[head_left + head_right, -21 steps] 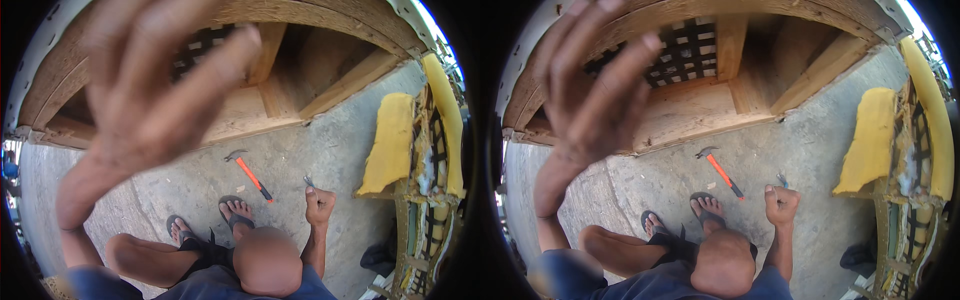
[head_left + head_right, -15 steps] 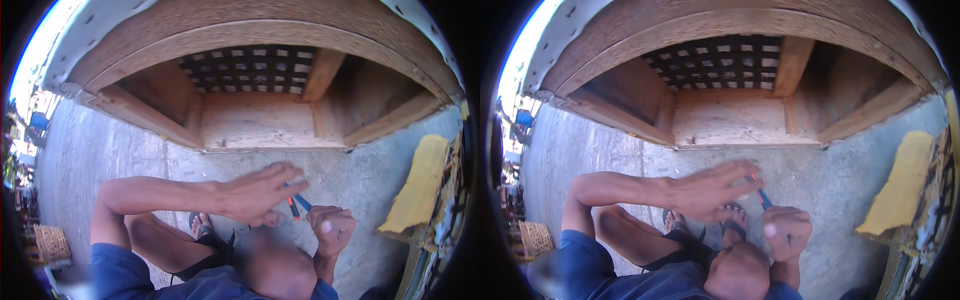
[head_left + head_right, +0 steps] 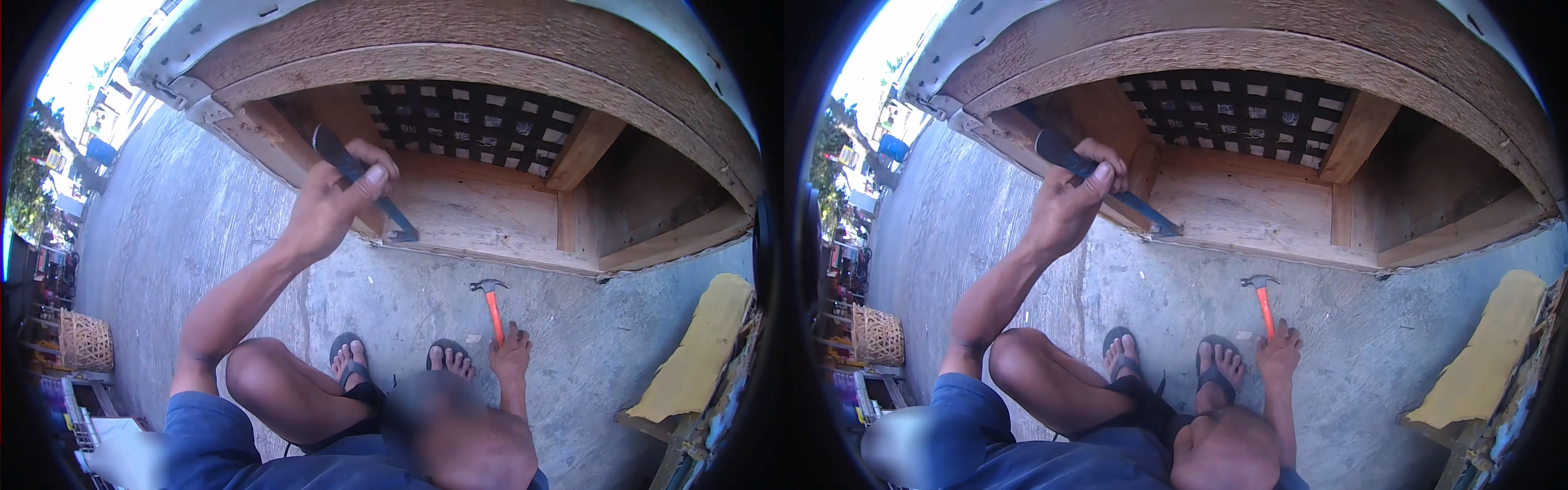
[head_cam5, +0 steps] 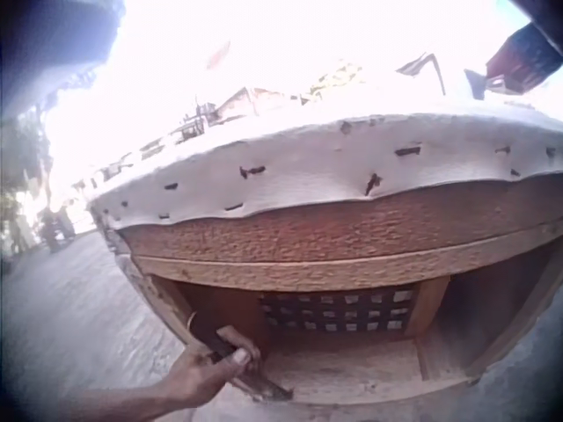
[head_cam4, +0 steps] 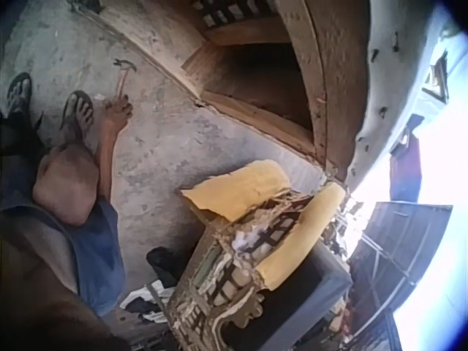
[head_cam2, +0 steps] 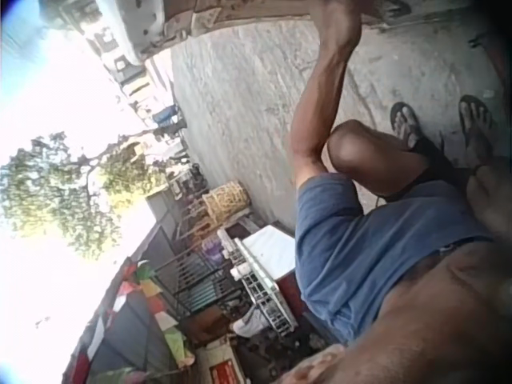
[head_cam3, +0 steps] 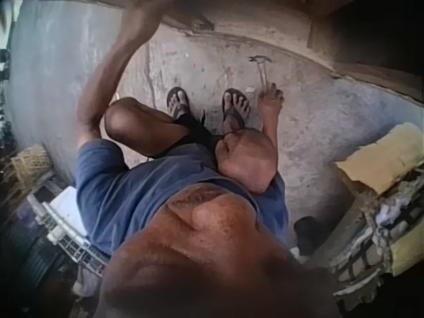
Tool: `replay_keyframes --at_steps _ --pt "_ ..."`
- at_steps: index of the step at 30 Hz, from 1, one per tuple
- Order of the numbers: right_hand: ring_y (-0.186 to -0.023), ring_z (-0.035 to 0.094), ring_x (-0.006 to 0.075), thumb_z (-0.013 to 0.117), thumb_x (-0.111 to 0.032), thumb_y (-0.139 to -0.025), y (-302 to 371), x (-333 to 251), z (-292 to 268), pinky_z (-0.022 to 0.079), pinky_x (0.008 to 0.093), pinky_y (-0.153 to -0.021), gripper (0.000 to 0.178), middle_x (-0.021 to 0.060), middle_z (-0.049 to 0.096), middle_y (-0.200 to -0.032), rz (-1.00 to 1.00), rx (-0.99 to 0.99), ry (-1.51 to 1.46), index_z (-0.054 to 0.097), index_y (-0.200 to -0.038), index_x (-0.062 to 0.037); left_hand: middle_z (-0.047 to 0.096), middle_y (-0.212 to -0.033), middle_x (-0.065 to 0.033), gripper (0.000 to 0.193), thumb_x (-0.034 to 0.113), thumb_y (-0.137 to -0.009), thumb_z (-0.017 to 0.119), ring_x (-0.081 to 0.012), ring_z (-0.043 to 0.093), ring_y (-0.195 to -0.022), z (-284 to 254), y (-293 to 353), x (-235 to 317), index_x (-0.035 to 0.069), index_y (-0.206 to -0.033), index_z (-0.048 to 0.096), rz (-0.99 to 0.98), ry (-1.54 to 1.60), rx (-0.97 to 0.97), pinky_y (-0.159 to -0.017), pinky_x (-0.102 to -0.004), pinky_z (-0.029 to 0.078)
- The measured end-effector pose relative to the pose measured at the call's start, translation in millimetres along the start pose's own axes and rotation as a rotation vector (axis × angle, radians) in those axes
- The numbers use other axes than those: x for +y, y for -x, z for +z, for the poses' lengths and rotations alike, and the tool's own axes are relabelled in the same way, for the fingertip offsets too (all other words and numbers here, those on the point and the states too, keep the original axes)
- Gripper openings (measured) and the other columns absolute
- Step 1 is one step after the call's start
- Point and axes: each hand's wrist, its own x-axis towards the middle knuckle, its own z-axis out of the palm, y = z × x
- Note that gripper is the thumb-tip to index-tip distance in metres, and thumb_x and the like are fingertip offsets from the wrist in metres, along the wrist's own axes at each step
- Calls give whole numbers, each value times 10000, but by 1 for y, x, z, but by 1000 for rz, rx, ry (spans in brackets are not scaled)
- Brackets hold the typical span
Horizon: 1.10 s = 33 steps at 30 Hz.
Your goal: The person uses a pry bar and hammer to remove wooden panels and fasteners from the interior frame of a sofa, then hammers new wooden supports onto the exterior side of the frame.
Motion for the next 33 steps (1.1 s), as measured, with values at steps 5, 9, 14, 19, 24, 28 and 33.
replay_keyframes --at_steps 5,9,14,19,24,28,33 --pt "-1170 553 437 783 -140 -800 22 22 35 492 552 -961 688 224 556 -1210 66 -39 74 467 -1409 -92 528 -976 -24 186 236 -1034 631 -138 469 -891 -3 3 -11 54 -1051 597 -24 315 104 -877 -327 394" --pt "-1071 622 386 790 -111 -767 9 37 41 518 484 -892 646 190 615 -1127 81 -6 -177 504 -1346 -110 475 -851 -24 314 360 -1062 562 -144 436 -818 7 -11 -12 69 -943 556 -12 355 31 -811 -319 375" --pt "-866 678 327 823 -125 -739 -6 36 28 542 462 -794 610 140 648 -929 177 -109 -290 539 -1279 -113 385 -708 -15 480 475 -1090 441 -154 401 -712 21 -20 -9 85 -811 484 4 204 -174 -738 -324 370" --pt "-875 666 330 843 -163 -750 -1 56 33 539 455 -812 670 156 644 -929 116 -7 -273 529 -1331 -50 384 -683 -14 525 504 -1097 400 -147 393 -684 52 -26 0 84 -790 472 -72 254 -289 -717 -333 373" --pt "-1146 574 407 848 -225 -794 8 -57 -29 449 477 -1020 735 254 570 -1285 -370 255 -570 517 -1415 -16 382 -666 -11 585 586 -1081 371 -144 403 -666 72 -5 3 89 -787 470 -263 380 -333 -722 -331 386" --pt "-969 678 356 783 -202 -883 10 -99 -61 523 432 -863 436 217 676 -1070 -397 67 -743 617 -1230 4 521 -808 -58 585 590 -1067 414 -181 521 -791 91 3 -4 51 -893 559 -365 289 -476 -844 -380 463" --pt "-609 717 296 678 -192 -981 43 -62 -41 531 367 -572 198 131 681 -674 -154 64 -882 663 -974 5 633 -1158 -152 429 413 -995 661 -283 605 -1131 87 -6 66 5 -1129 661 676 -1332 -328 -956 -447 514"
